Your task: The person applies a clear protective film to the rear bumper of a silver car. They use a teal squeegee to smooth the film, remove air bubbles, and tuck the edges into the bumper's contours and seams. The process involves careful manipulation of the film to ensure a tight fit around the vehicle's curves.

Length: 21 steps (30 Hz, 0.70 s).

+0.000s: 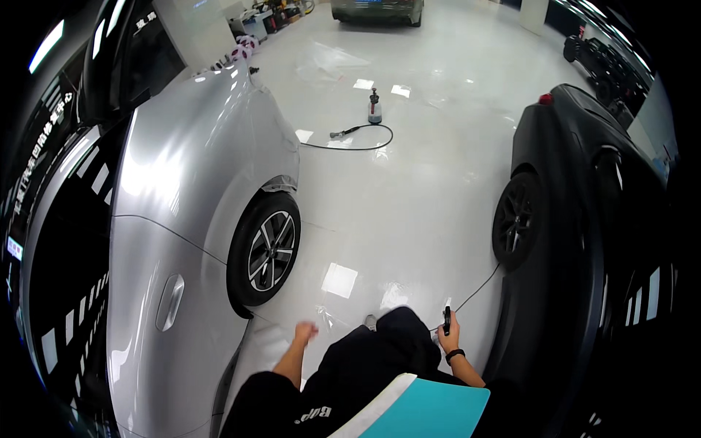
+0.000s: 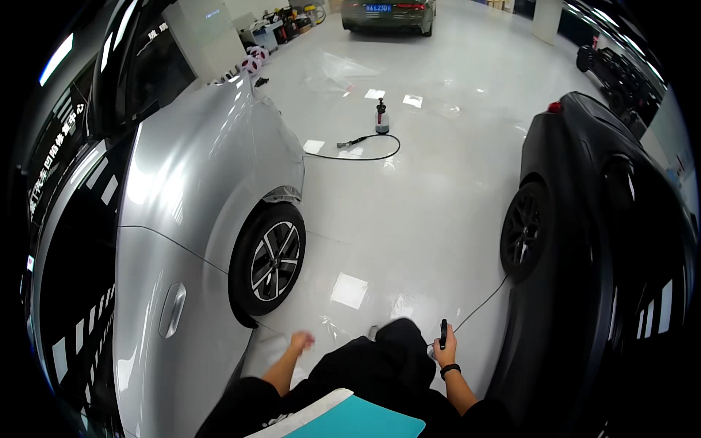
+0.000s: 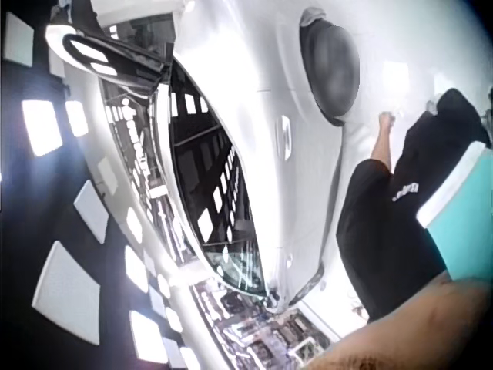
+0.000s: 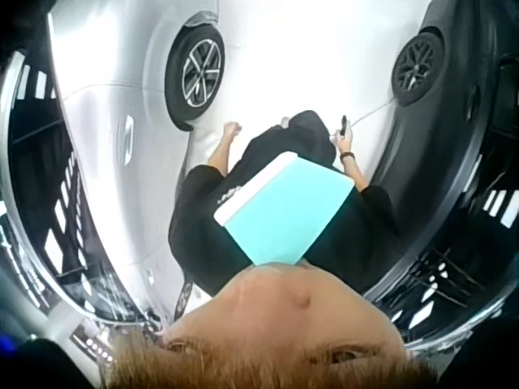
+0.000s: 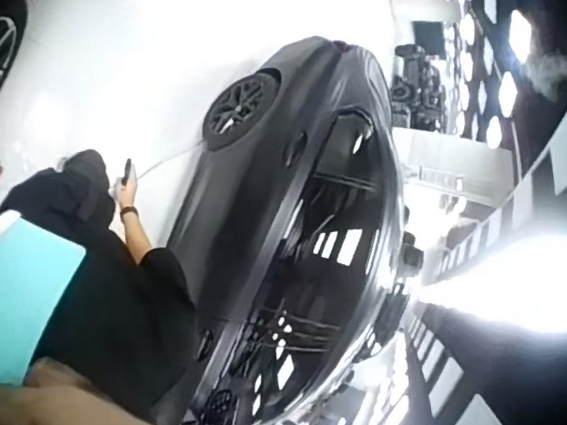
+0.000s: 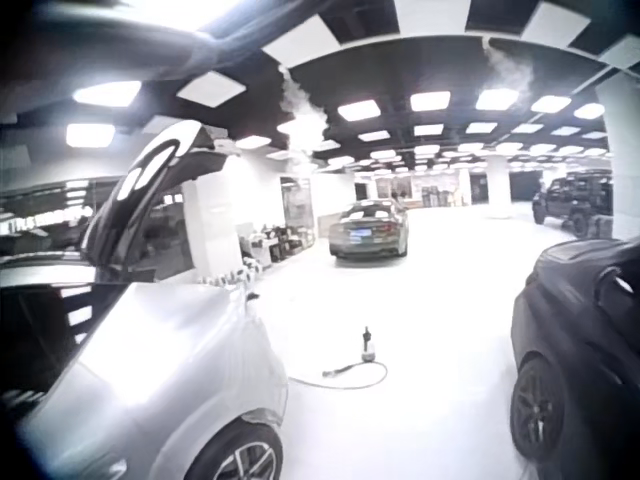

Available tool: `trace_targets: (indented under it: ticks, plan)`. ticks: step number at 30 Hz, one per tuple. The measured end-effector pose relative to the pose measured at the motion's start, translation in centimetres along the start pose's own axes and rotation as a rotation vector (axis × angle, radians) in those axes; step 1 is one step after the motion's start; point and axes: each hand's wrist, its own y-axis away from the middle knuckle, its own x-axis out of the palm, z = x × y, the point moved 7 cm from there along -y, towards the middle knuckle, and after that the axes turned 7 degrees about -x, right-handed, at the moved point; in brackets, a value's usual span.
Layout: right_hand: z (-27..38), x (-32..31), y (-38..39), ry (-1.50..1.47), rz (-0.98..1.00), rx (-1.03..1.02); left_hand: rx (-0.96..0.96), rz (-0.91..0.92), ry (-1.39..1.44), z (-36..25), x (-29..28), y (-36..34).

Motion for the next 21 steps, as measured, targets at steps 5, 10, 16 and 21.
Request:
trace_targets:
  ticks: [5, 10, 16, 21]
  plan:
    - [-1.5, 1.9, -17.6, 0.05, -0.03, -0.102, 0.698, 0.087, -0.1, -52.4, 13.7, 1.1]
    - [2.7, 8.5, -40.9, -0.221, 0.163, 0.08, 0.956, -0.383, -0.226, -77.2, 12.2, -2.3]
    - [18.9, 23.3, -70.5, -0.177, 0.719, -0.088, 0.956, -0.834, -0.466, -93.9, 3.8, -4.9]
    - [33.9, 37.3, -90.3, -0.163, 0.994, -0.536, 1.023, -1.184, -0.613, -105.5, 0.9, -9.4]
